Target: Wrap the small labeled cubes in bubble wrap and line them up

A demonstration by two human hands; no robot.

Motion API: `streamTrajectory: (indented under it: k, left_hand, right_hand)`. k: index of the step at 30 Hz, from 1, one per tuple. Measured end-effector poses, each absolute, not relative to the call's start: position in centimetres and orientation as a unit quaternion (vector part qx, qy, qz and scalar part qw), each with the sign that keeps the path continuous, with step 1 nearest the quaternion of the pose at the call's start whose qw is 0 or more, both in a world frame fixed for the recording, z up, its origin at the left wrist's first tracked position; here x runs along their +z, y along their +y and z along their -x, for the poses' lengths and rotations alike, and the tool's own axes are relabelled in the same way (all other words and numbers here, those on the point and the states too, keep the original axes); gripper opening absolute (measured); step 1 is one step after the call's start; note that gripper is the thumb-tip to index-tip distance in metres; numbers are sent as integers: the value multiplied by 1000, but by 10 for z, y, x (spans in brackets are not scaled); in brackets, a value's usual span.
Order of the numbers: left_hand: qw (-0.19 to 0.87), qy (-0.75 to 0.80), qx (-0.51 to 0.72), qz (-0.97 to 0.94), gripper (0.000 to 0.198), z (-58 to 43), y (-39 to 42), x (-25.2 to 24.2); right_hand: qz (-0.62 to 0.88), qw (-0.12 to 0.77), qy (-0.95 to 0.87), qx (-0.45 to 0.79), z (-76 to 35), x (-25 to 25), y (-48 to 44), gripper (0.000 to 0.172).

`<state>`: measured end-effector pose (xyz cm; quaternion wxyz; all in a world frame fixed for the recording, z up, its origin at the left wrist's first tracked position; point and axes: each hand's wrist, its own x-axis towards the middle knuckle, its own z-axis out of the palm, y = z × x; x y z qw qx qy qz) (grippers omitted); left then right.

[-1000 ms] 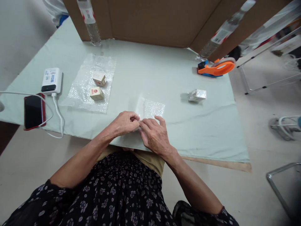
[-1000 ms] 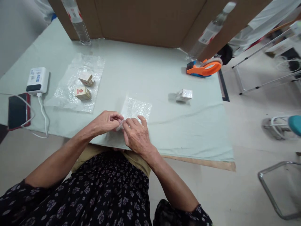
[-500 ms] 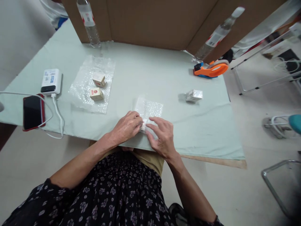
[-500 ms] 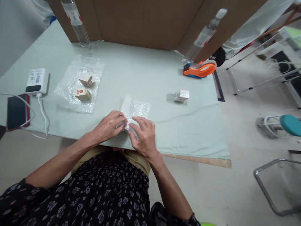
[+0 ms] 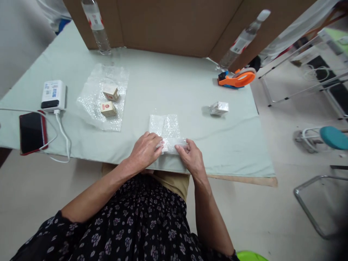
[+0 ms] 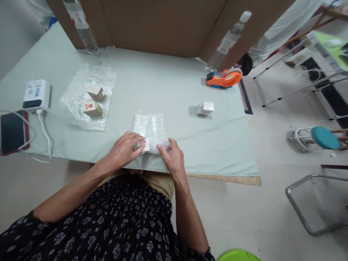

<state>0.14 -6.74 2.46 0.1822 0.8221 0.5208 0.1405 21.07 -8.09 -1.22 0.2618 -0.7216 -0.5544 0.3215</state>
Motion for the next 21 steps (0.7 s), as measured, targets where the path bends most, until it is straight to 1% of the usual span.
streamTrajectory:
  k: [2,4,5,8,10,16,21]
  left_hand:
    - [173,522,137,-824,15,-1,-68,25]
    - [166,518,140,-827,17,-1,-69,25]
    - [164,515,142,-829,18,-1,-69,25]
    - [170,506,152,-831,19,-1,-68,24]
    - [181,499,158,-832,18,-1,-66,23]
    - [205,491,139,-835,17,-2,-61,23]
    - [207,484,122,-841,15,-3,-59,24]
  right_hand:
    - [719,285,-540,332,-208,-18,-76,77]
    - [708,308,-525,358,-205,-22,-74,71]
    - [700,318,-518,375,-204,-23,-73,65]
    - [673,346,-503,417,-200,-21,-72,37]
    - [666,364,-500,418,-196,-18,-72,28]
    - [641,399,-512,409,-179,-1,-71,25]
    - [633,381,-529,416,-162,9,-71,26]
